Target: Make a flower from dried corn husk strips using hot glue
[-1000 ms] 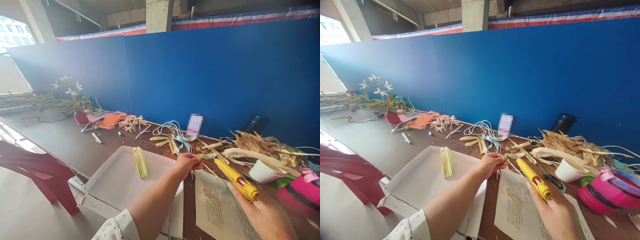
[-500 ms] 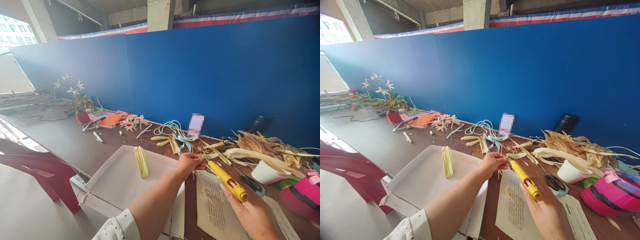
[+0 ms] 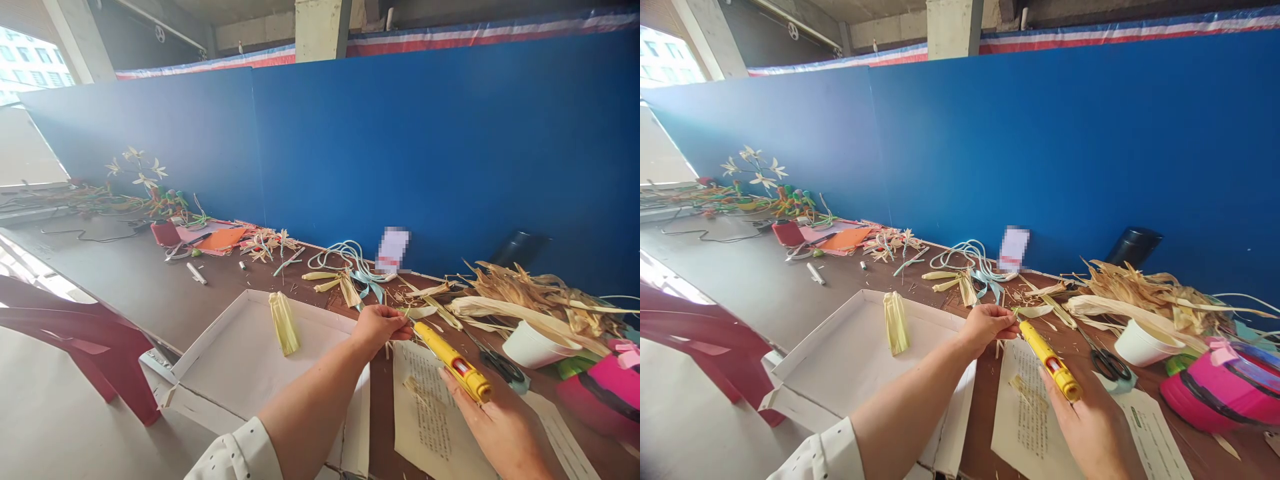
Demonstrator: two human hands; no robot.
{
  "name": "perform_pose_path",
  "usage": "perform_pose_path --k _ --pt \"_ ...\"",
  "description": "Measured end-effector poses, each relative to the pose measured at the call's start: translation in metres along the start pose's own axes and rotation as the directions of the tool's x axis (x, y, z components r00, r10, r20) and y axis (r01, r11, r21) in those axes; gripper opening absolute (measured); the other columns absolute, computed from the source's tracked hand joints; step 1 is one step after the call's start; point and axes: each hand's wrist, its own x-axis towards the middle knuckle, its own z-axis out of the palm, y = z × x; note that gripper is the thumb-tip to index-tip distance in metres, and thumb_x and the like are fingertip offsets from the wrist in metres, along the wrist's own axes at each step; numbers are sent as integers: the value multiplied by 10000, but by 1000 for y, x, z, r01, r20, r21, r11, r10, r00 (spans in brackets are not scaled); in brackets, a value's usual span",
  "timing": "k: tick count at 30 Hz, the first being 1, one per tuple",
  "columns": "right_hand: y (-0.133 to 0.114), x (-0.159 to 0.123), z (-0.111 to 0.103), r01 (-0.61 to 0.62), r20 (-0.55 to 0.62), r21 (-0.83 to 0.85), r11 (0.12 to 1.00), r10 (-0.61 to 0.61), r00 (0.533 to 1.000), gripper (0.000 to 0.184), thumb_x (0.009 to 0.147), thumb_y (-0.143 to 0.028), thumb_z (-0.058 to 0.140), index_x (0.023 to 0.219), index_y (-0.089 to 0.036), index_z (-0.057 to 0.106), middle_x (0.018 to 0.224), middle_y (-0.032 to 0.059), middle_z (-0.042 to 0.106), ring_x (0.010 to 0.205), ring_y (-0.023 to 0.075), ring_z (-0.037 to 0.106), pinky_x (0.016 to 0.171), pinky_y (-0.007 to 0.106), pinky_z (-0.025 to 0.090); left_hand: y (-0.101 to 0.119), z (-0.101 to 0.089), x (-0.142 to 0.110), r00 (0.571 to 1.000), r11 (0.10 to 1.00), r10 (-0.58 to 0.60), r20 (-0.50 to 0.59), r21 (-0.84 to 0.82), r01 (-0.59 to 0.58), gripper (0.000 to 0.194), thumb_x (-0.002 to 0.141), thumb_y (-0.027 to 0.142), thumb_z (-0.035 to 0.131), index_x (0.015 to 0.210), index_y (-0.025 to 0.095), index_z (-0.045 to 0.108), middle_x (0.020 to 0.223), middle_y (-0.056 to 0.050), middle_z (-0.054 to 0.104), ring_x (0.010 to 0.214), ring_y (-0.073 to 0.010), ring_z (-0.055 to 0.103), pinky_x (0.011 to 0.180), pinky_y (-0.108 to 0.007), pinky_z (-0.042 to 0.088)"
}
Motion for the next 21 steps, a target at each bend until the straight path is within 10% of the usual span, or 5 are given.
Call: perform_pose_path --k 21 --pt "2 -1 1 -8 21 -15 1000 9 1000 200 901 -397 517 969 -216 568 865 54 661 750 185 656 622 260 489 -2 -1 1 1000 1000 16 22 14 -17 85 787 68 623 711 81 586 611 -35 631 535 -78 627 547 -163 535"
